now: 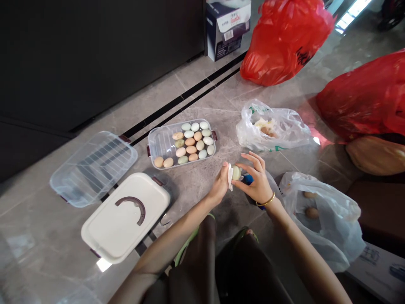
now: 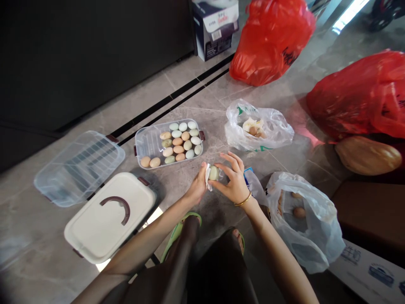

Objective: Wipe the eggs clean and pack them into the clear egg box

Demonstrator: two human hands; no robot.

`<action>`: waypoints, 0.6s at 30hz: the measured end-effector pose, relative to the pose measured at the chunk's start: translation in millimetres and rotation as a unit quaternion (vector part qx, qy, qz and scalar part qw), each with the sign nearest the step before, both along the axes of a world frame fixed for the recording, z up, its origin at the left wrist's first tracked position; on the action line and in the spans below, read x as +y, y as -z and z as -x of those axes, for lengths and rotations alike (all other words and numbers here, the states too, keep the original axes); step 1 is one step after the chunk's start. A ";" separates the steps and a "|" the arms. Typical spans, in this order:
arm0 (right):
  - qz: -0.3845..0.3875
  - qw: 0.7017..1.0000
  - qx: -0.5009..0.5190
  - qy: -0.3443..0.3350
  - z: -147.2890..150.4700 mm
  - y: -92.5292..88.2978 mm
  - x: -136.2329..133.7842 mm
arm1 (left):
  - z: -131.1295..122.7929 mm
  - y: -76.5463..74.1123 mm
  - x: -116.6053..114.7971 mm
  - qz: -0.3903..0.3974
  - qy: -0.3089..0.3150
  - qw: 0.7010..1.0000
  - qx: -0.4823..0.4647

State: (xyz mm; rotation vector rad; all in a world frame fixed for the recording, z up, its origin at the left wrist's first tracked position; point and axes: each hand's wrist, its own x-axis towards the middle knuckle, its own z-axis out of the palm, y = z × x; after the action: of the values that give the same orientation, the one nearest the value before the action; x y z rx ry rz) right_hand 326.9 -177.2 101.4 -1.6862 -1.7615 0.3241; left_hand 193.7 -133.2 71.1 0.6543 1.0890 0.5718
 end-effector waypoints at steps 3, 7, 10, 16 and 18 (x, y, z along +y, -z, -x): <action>0.046 0.996 0.072 -0.020 0.6 5.0 -1.8 | -0.1 -4.9 6.8 0.066 -0.056 0.996 0.001; 0.056 0.994 0.084 -0.046 -1.4 8.5 -1.7 | 3.4 -12.9 17.4 0.124 -0.016 0.992 -0.031; 0.032 0.998 -0.027 -0.056 -0.2 2.3 5.5 | 10.3 -13.4 20.5 0.027 0.032 0.998 -0.037; 0.013 0.985 -0.128 -0.118 25.4 -11.8 39.3 | 27.7 -12.7 23.0 0.061 -0.098 0.993 -0.017; 0.024 0.981 -0.123 -0.148 40.2 -10.9 55.3 | 38.4 -8.1 28.7 0.046 -0.115 0.992 -0.003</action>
State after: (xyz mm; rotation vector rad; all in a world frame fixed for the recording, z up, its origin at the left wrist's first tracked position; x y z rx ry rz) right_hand 286.7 -121.9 112.4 -1.5479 -2.2115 0.3008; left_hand 155.3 -104.5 79.3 0.4494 1.1857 0.7163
